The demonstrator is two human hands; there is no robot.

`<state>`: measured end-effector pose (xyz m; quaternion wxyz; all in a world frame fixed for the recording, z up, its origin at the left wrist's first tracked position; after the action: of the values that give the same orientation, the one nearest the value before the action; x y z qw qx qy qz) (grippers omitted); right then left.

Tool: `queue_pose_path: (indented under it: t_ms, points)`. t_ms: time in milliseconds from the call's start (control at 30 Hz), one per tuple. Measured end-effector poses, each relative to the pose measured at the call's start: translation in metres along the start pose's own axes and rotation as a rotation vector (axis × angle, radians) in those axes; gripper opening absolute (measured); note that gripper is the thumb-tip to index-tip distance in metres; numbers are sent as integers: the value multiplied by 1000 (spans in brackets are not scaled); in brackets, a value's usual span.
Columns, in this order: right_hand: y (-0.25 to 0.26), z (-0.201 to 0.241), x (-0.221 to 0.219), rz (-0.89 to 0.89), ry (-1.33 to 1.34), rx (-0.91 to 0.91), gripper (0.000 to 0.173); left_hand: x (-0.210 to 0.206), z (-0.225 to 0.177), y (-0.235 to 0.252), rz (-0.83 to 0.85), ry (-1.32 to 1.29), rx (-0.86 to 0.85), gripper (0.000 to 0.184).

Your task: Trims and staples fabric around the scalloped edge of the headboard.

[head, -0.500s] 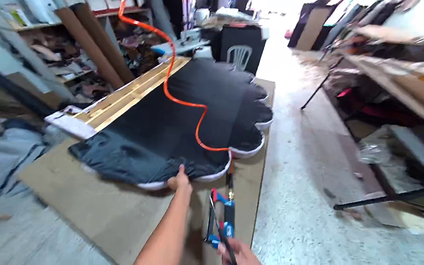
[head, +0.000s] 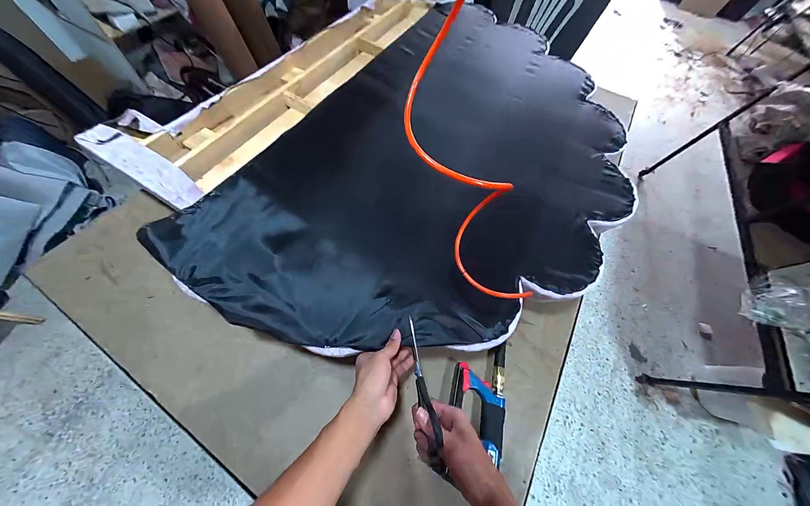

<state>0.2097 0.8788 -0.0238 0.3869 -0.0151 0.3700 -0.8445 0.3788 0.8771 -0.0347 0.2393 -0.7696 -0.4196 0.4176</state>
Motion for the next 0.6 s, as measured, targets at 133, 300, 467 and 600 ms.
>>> queue_pose_path:
  t_ms: [133, 300, 467, 600]
  points:
    - [5, 6, 0, -50, 60, 34, 35, -12, -5, -8, 149, -82, 110, 44]
    - [11, 7, 3, -87, 53, 41, 37, -7, -2, -5, 156, -109, 149, 40]
    - [18, 5, 2, -75, 72, 54, 37, 4, 4, 1, 151, -186, 201, 39]
    - [20, 3, 2, -84, 130, 62, 34, 6, 3, 0, 151, -312, 249, 40]
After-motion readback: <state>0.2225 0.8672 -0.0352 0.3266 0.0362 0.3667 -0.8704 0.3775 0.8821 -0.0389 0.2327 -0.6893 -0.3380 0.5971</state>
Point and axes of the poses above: each hand's wrist, its own y-axis towards the middle knuckle, its own x-axis out of the back of the hand, z = x × y, the point moved 7 cm from there along y, towards the middle knuckle, and after that the axes turned 6 degrees about -x, right-handed, at the moved point
